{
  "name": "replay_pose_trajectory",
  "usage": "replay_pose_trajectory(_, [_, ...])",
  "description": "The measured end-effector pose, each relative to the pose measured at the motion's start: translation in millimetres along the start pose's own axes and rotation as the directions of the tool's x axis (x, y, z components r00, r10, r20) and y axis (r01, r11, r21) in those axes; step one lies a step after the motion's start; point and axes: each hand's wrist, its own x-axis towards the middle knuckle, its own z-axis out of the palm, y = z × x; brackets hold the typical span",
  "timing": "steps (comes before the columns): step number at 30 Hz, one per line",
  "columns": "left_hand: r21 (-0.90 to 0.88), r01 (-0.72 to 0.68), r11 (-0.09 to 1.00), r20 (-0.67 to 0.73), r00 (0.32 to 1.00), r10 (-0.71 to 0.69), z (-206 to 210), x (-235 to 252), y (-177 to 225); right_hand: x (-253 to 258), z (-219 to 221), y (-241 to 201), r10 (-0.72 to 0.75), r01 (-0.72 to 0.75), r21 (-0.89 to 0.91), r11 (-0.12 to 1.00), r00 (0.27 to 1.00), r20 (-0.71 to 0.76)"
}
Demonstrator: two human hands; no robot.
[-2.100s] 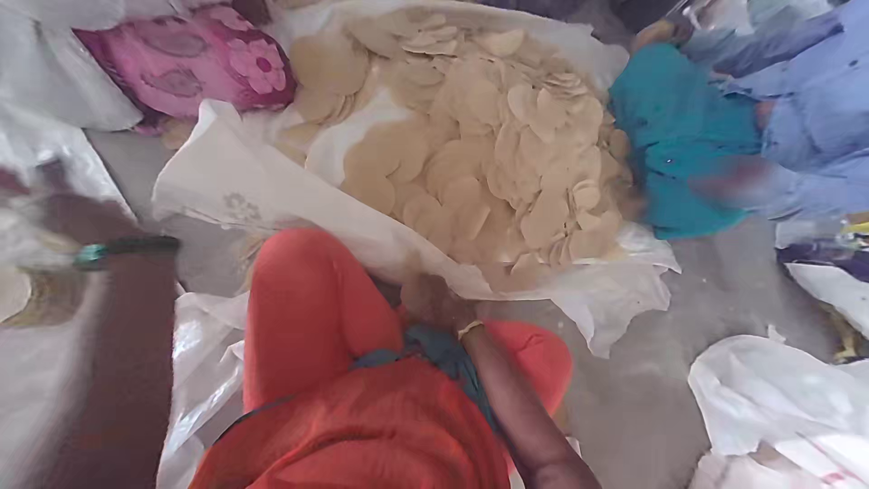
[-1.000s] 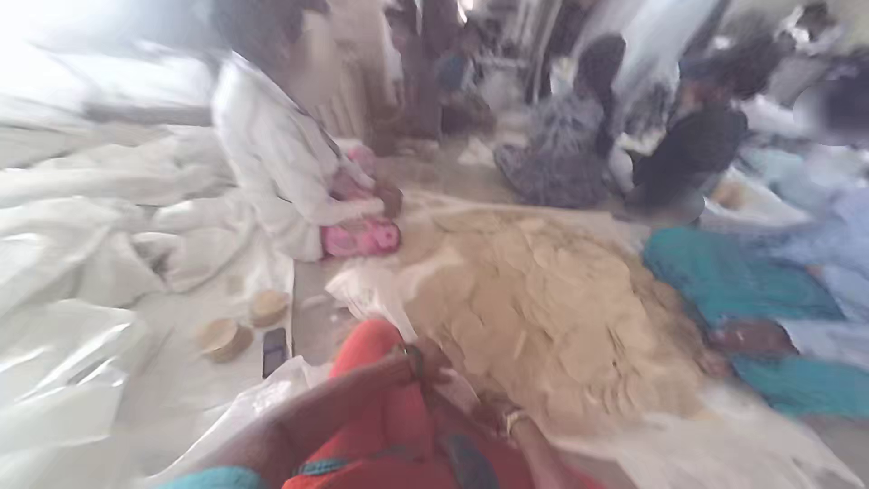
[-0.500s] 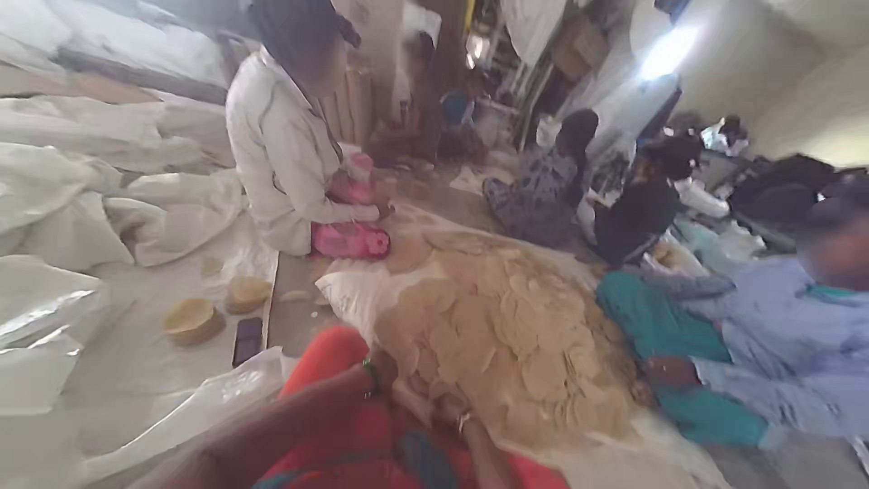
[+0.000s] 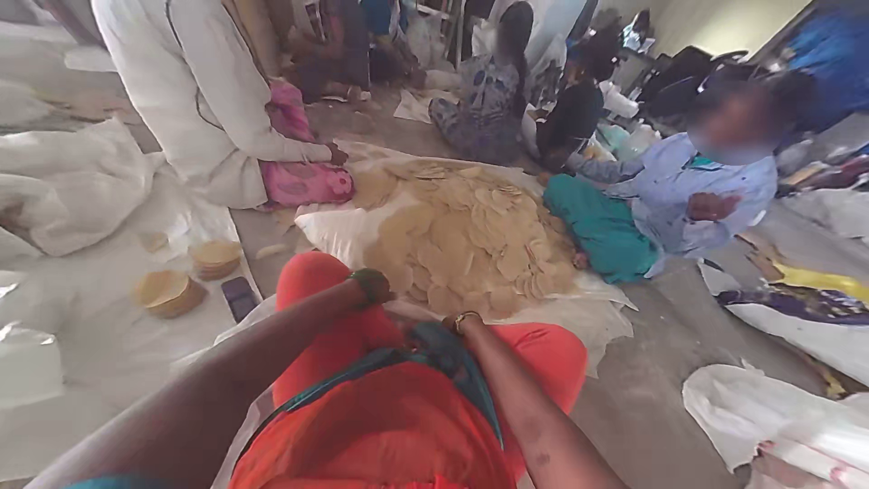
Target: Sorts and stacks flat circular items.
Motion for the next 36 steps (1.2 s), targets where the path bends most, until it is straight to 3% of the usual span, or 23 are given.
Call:
replay_pose_trajectory(1, [0.009,0.015,1.0,-0.003,1.0,-0.015,2,0,-2,11,-13,-9,0.231,-0.29,0.16,0.944,0.923,0.308])
replay_pose_trajectory(2, [0.055,-0.007,0.998,-0.002,1.0,0.007,5,0,-4,23,-21,-13,0.329,-0.49,0.227,0.842,0.799,0.504])
replay_pose_trajectory(3, [0.09,-0.037,0.995,0.028,0.999,0.035,7,-2,-3,29,-24,-16,0.359,-0.586,0.267,0.765,0.732,0.58])
replay_pose_trajectory(4, [0.087,-0.043,0.995,0.065,0.997,0.037,8,-1,1,31,-26,-21,0.367,-0.624,0.297,0.722,0.71,0.6])
replay_pose_trajectory(8, [0.014,0.059,0.998,0.174,0.983,-0.061,0,14,5,35,-22,-27,0.413,-0.601,0.419,0.68,0.787,0.458])
replay_pose_trajectory(12, [-0.144,0.092,0.985,0.157,0.985,-0.069,24,55,-22,46,7,-13,0.37,-0.49,0.604,0.629,0.872,0.322])
replay_pose_trajectory(14, [-0.217,0.017,0.976,0.094,0.996,0.004,20,62,-22,48,5,2,0.431,-0.433,0.8,0.416,0.868,0.246])
replay_pose_trajectory(16, [-0.317,-0.114,0.941,-0.046,0.993,0.105,23,74,-19,50,-2,22,0.572,-0.363,0.921,0.141,0.789,0.224])
replay_pose_trajectory(18, [-0.454,-0.168,0.875,-0.105,0.985,0.135,31,90,-13,55,-3,48,0.651,-0.389,0.92,0.04,0.709,0.271])
replay_pose_trajectory(20, [-0.53,-0.14,0.837,-0.053,0.99,0.131,35,108,-7,64,4,72,0.653,-0.527,0.843,0.102,0.675,0.343])
replay_pose_trajectory(23, [-0.546,-0.059,0.835,0.05,0.993,0.103,43,133,0,80,18,73,0.604,-0.681,0.681,0.268,0.67,0.432])
replay_pose_trajectory(25, [-0.59,-0.016,0.808,0.075,0.994,0.074,48,148,4,84,18,65,0.599,-0.671,0.676,0.304,0.687,0.412])
replay_pose_trajectory(27, [-0.628,0.049,0.777,0.105,0.994,0.022,51,163,7,84,14,68,0.686,-0.623,0.741,0.25,0.654,0.318])
replay_pose_trajectory(29, [-0.617,0.117,0.779,0.2,0.98,0.011,45,165,7,83,10,78,0.768,-0.58,0.776,0.25,0.606,0.206])
replay_pose_trajectory(30, [-0.577,0.113,0.809,0.268,0.962,0.056,43,161,8,83,14,82,0.775,-0.525,0.805,0.276,0.617,0.136])
replay_pose_trajectory(32, [-0.437,-0.058,0.897,0.359,0.904,0.234,42,157,12,91,31,84,0.725,-0.361,0.829,0.426,0.685,-0.075])
replay_pose_trajectory(34, [-0.275,-0.31,0.91,0.361,0.844,0.397,49,167,17,111,55,75,0.573,-0.183,0.697,0.694,0.727,-0.379])
replay_pose_trajectory(35, [-0.286,-0.359,0.889,0.349,0.825,0.445,52,171,17,121,59,70,0.506,-0.152,0.644,0.749,0.759,-0.409])
replay_pose_trajectory(36, [-0.327,-0.363,0.872,0.331,0.82,0.466,51,171,18,127,53,66,0.482,-0.208,0.641,0.739,0.828,-0.287])
